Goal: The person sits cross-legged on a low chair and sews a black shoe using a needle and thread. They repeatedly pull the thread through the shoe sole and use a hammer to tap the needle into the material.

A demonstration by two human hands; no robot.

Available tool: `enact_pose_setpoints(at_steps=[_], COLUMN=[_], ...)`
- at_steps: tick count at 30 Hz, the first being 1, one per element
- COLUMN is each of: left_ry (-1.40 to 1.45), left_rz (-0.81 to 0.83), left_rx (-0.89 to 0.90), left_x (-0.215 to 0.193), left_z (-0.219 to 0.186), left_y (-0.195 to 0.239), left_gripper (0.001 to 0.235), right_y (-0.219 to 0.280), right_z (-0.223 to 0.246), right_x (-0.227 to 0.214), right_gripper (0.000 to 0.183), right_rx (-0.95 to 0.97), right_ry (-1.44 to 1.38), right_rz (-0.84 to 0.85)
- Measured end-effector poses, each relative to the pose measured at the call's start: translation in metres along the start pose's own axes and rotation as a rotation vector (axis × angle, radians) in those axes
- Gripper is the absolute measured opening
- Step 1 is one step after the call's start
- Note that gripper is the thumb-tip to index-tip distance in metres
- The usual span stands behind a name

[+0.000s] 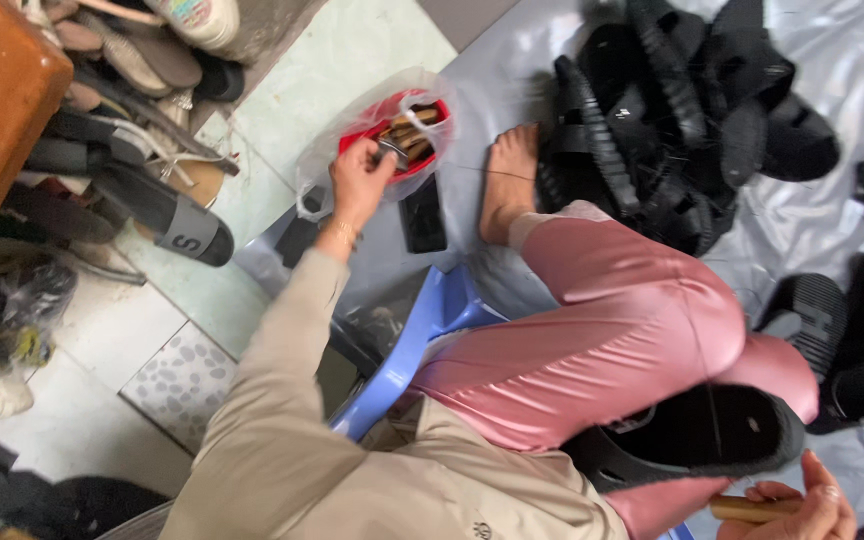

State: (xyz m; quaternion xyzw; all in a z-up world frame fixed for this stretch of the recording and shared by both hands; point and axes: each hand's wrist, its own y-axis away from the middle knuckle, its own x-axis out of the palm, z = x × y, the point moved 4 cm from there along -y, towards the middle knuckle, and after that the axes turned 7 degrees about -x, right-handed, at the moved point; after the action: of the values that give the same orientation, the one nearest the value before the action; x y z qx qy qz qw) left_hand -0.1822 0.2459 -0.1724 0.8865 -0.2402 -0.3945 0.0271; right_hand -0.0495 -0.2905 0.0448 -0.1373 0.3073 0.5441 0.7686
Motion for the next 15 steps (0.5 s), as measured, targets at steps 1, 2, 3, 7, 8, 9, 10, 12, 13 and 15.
enact_pose_setpoints(at_steps=[1, 2, 3, 7, 8, 9, 10, 12, 13, 15], left_ry=[0.113, 0.226, 0.232, 0.741, 0.733, 0.738, 0.879, 1.005, 0.967, 0.925], left_rz=[0.070, 0.141, 0.141, 0.565, 0.689, 0.727, 0.913, 1.172, 1.208, 1.286], left_rx=[0.021, 0.042, 0.062, 0.169, 0.249, 0.280, 0.309, 0.348, 0.398, 0.466], left_x=[-0.003, -0.007, -0.013, -0.018, -0.015, -0.018, -0.019, -0.016, -0.010, 0.004], left_z=[-0.024, -0.048, -0.078, -0.193, -0.219, -0.248, -0.278, -0.319, -0.328, -0.337], left_y=[0.013, 0.028, 0.047, 0.134, 0.159, 0.180, 0.206, 0.256, 0.274, 0.304], left_gripper=[0.014, 0.010, 0.010, 0.021, 0.020, 0.020, 0.017, 0.030, 0.035, 0.041], right_y=[-0.005, -0.010, -0.003, 0.024, 0.030, 0.040, 0.050, 0.060, 0.060, 0.053], right_z=[0.000, 0.000, 0.013, 0.053, 0.058, 0.072, 0.094, 0.122, 0.130, 0.131], right_x=[-0.009, -0.020, -0.025, -0.036, -0.038, -0.029, -0.018, -0.015, -0.013, -0.014], right_gripper=[0.031, 0.031, 0.031, 0.017, 0.016, 0.016, 0.014, 0.012, 0.007, 0.003], right_rx=[0.011, 0.023, 0.021, -0.297, -0.367, -0.368, -0.530, -0.682, -0.699, -0.710], right_ry=[0.041, 0.083, 0.067, -0.156, -0.241, -0.245, -0.303, -0.339, -0.355, -0.364], right_rz=[-0.027, -0.055, -0.068, 0.117, 0.195, 0.146, 0.200, 0.188, 0.224, 0.215])
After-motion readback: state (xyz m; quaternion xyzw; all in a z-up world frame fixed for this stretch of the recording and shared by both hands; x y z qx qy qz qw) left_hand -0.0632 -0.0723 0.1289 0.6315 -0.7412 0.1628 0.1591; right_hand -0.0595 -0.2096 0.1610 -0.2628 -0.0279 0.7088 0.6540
